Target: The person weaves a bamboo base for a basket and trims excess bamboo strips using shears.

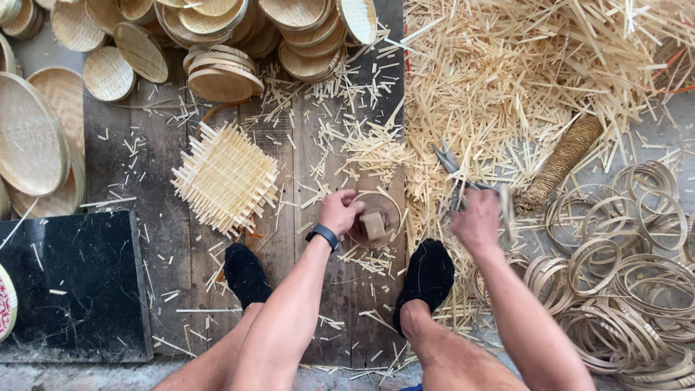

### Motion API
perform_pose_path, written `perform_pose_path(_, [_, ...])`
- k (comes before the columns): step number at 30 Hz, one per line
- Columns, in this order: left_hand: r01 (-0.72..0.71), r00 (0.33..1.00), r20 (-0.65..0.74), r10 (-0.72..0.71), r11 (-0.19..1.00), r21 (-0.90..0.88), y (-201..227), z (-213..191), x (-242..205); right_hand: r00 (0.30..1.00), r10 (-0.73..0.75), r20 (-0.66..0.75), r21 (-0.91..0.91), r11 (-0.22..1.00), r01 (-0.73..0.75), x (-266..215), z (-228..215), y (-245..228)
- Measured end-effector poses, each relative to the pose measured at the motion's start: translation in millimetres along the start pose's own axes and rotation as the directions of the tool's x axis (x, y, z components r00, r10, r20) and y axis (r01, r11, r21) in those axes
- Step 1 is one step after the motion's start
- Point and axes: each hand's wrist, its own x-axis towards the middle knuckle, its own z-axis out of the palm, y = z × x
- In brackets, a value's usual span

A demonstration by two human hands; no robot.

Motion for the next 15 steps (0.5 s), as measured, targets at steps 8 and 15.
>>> perform_pose_path(8, [0.127, 0.979, 0.183, -0.086, 0.966, -0.227, -14.7, 10.8, 3.1, 0.843, -0.051, 0.535, 0.703, 0.58, -0.411, -3.4, 32.8, -55.0])
perform_pose_path(15, [0.329, 0.944, 0.021, -0.329, 0.944, -0.022, 13.2, 16.8, -4.9, 0.74, -0.015, 0.673, 0.675, 0.422, -0.605, 7.3, 40.6, -44.4])
